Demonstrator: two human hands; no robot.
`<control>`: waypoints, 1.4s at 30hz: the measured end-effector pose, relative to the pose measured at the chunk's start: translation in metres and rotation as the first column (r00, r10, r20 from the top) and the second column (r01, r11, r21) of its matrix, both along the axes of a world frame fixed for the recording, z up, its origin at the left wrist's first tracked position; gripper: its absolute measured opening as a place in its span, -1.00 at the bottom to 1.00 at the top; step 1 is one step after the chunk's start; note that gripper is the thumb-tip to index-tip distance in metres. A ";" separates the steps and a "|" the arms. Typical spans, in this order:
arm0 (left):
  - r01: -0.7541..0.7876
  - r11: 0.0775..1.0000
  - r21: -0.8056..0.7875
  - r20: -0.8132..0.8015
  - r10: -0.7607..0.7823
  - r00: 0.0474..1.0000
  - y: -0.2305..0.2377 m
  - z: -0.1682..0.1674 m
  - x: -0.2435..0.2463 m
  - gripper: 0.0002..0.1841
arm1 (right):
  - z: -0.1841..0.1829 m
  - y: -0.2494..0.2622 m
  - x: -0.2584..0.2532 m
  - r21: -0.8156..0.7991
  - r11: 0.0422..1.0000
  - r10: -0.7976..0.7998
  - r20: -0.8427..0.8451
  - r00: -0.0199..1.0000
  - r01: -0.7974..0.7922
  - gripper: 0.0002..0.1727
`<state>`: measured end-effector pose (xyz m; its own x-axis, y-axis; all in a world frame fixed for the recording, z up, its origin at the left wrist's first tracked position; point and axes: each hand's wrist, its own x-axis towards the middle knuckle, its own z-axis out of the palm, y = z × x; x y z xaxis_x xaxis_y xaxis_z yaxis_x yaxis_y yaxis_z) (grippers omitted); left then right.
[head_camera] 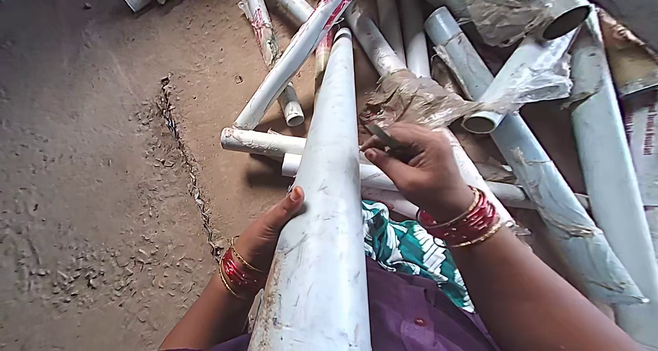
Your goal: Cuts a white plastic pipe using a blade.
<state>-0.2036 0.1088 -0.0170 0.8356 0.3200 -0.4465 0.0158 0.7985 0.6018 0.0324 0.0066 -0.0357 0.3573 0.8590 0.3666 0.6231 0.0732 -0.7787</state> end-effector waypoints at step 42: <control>0.107 0.992 0.067 -0.005 -0.107 0.994 0.004 -0.001 0.011 -0.62 | 0.036 0.022 0.005 -0.269 0.942 0.302 0.424 0.854 -0.200 -0.82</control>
